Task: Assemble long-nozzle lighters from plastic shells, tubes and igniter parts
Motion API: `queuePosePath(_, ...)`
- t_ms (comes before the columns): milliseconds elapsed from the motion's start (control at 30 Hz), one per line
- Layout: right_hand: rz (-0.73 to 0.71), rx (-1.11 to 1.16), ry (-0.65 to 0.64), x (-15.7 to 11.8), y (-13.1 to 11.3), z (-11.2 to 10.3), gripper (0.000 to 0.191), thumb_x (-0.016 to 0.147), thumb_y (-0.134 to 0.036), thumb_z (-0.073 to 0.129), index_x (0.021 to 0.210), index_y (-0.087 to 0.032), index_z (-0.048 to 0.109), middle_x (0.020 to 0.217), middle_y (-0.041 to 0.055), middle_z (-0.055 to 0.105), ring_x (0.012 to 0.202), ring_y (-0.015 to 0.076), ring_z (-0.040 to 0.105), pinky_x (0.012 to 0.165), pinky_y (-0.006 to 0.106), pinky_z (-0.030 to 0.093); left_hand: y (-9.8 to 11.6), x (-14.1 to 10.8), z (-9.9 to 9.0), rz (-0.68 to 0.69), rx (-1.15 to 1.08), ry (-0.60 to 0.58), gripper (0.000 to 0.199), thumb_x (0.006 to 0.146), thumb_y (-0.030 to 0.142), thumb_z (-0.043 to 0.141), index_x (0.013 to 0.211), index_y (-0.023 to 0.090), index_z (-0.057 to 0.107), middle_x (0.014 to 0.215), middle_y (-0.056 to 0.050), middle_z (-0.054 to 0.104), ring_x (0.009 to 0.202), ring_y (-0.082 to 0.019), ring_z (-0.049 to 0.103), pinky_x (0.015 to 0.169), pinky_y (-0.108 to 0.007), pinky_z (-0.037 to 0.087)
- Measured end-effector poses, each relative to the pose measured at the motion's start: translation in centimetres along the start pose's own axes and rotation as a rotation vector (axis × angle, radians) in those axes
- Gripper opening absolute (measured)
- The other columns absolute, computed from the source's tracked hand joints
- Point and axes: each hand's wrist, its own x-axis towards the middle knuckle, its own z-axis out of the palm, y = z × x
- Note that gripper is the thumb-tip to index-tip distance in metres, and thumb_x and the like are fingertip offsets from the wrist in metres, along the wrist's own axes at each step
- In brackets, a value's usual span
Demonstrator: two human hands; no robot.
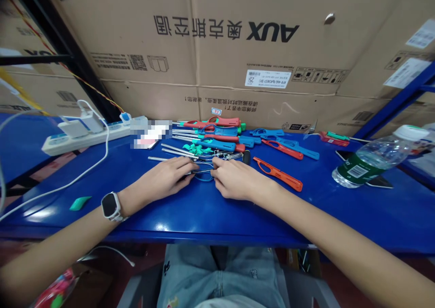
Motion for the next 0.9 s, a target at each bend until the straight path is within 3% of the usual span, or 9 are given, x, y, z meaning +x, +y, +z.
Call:
queuePosePath(133, 0.028, 0.028, -0.004, 0.0, -0.3, -0.1, 0.031, 0.102, -0.022, 0.047, 0.109, -0.016, 0.077, 0.117, 0.0117, 0.064, 0.076, 0.0177, 0.065, 0.069, 0.033, 0.045, -1.3, -0.5, -0.5, -0.044, -0.284, 0.033, 0.021, 0.105, 0.022, 0.051, 0.107, 0.015, 0.071, 0.103, -0.008, 0.068, 0.089, -0.019, 0.069, 0.080, -0.031, 0.055)
queuePosePath(267, 0.046, 0.027, -0.003, 0.0, -0.4, -0.1, 0.031, 0.101, -0.022, 0.047, 0.110, -0.016, 0.077, 0.120, 0.0118, 0.064, 0.076, 0.0179, 0.065, 0.068, 0.033, 0.044, -1.9, -0.7, -0.7, -0.041, -0.381, 0.018, 0.022, 0.103, 0.022, 0.054, 0.099, 0.016, 0.074, 0.104, -0.007, 0.070, 0.089, -0.018, 0.070, 0.082, -0.031, 0.055)
queuePosePath(500, 0.041, 0.041, 0.013, -0.2, -0.3, 0.2, 0.032, 0.101, -0.021, 0.047, 0.111, -0.015, 0.077, 0.120, 0.0119, 0.065, 0.079, 0.0197, 0.067, 0.071, 0.035, 0.047, -2.2, -0.8, -0.6, -0.051, -0.378, -0.049, 0.020, 0.100, 0.017, 0.056, 0.107, 0.017, 0.074, 0.109, -0.008, 0.070, 0.095, -0.020, 0.070, 0.086, -0.032, 0.055)
queuePosePath(900, 0.045, 0.066, 0.020, -0.3, -0.3, 0.4, 0.030, 0.100, -0.019, 0.048, 0.110, -0.015, 0.076, 0.120, 0.0127, 0.064, 0.080, 0.0191, 0.067, 0.072, 0.035, 0.048, -1.8, -0.5, -1.1, -0.060, -0.287, -0.108, 0.020, 0.104, 0.019, 0.049, 0.103, 0.018, 0.069, 0.103, -0.007, 0.064, 0.085, -0.018, 0.064, 0.078, -0.031, 0.051)
